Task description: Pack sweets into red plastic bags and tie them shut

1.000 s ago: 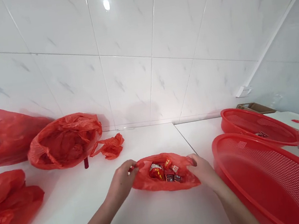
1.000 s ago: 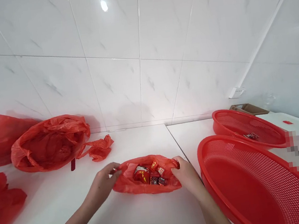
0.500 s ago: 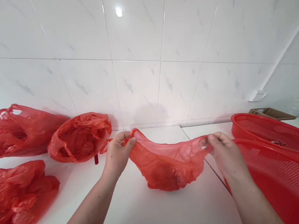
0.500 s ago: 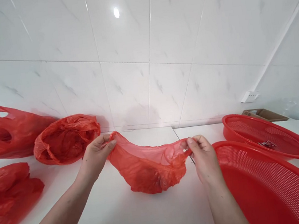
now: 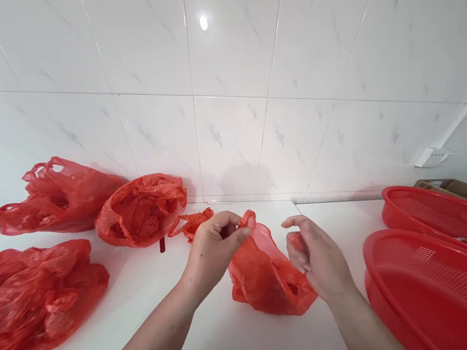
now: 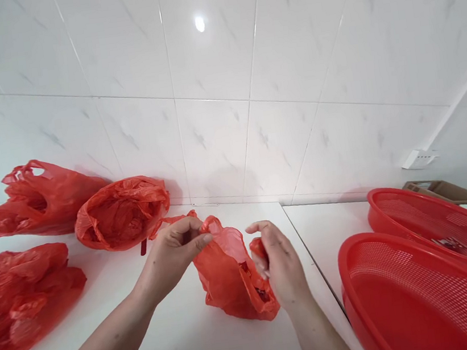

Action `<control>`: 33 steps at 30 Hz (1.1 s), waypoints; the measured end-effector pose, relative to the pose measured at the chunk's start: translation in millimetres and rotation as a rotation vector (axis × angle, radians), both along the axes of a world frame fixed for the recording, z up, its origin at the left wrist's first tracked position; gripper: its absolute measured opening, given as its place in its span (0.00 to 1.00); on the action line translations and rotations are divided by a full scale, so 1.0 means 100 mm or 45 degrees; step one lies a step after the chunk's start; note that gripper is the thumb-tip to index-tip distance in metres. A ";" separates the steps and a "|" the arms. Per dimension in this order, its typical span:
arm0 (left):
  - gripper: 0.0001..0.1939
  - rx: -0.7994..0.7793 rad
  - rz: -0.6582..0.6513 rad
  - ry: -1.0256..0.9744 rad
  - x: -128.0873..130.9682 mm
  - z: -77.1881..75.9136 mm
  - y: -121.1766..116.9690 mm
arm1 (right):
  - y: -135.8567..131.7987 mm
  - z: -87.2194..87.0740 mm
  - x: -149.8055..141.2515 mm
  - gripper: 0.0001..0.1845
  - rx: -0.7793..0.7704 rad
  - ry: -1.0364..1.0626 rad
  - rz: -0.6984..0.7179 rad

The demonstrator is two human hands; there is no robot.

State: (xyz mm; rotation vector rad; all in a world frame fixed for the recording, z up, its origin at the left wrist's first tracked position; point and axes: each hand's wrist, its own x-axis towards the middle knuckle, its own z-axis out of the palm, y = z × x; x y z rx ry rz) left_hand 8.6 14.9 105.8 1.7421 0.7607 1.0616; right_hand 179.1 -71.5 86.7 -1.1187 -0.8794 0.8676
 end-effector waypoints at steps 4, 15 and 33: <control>0.08 -0.051 -0.306 -0.035 0.04 0.00 -0.10 | 0.01 0.04 -0.22 0.23 -0.169 -0.277 0.178; 0.08 0.413 -0.230 0.222 0.14 -0.44 -0.11 | 0.13 -0.11 -0.22 0.26 -0.234 -0.330 0.202; 0.06 0.123 -0.135 0.432 0.28 -0.51 -0.18 | 0.04 -0.45 0.05 0.14 -0.399 -0.890 -0.254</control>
